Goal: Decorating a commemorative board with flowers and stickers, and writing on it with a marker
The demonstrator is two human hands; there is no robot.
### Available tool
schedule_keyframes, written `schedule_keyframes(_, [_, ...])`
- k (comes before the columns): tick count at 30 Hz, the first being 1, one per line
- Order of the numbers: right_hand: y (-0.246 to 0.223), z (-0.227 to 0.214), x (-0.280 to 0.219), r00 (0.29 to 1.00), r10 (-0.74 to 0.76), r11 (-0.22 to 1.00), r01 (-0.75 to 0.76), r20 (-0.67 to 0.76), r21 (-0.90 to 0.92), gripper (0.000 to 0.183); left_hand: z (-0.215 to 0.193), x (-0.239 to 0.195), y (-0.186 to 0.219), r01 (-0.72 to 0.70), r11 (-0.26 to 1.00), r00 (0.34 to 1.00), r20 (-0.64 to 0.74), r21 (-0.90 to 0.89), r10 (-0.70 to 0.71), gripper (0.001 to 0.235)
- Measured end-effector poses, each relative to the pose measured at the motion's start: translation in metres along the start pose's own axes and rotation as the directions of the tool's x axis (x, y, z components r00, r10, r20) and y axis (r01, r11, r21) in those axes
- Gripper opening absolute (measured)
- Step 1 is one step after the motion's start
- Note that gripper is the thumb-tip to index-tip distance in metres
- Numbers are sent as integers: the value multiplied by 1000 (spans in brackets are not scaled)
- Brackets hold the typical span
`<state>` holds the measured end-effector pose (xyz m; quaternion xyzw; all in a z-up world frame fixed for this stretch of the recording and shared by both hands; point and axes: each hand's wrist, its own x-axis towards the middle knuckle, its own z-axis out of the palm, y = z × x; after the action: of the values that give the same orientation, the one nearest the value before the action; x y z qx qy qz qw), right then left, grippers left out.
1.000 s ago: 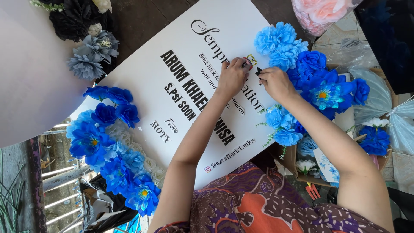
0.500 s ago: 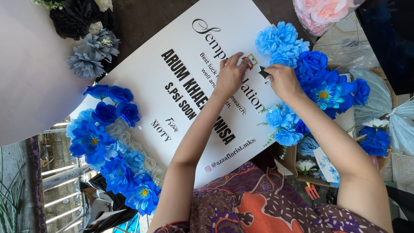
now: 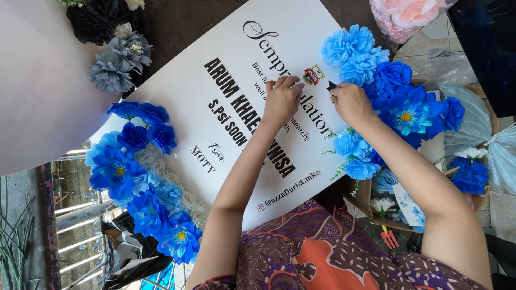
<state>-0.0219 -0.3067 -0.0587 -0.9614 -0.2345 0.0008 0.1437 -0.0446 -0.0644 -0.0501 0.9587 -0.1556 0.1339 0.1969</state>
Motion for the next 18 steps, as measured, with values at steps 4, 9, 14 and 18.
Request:
schedule_keyframes(4, [-6, -1, 1, 990, 143, 976, -144, 17, 166, 13, 0, -4, 0, 6, 1000, 1000, 15, -16, -6, 23])
schedule_keyframes(9, [-3, -9, 4, 998, 66, 997, -67, 9, 37, 24, 6, -2, 5, 18, 1000, 1000, -1, -9, -18, 22])
schedule_keyframes(14, [-18, -21, 0, 992, -49, 999, 48, -114, -11, 19, 11, 7, 20, 65, 963, 998, 1, -261, -67, 16])
schedule_keyframes(18, [-44, -45, -6, 877, -353, 927, 279, -327, -251, 25, 1, 19, 33, 379, 385, 909, 260, -842, -326, 33])
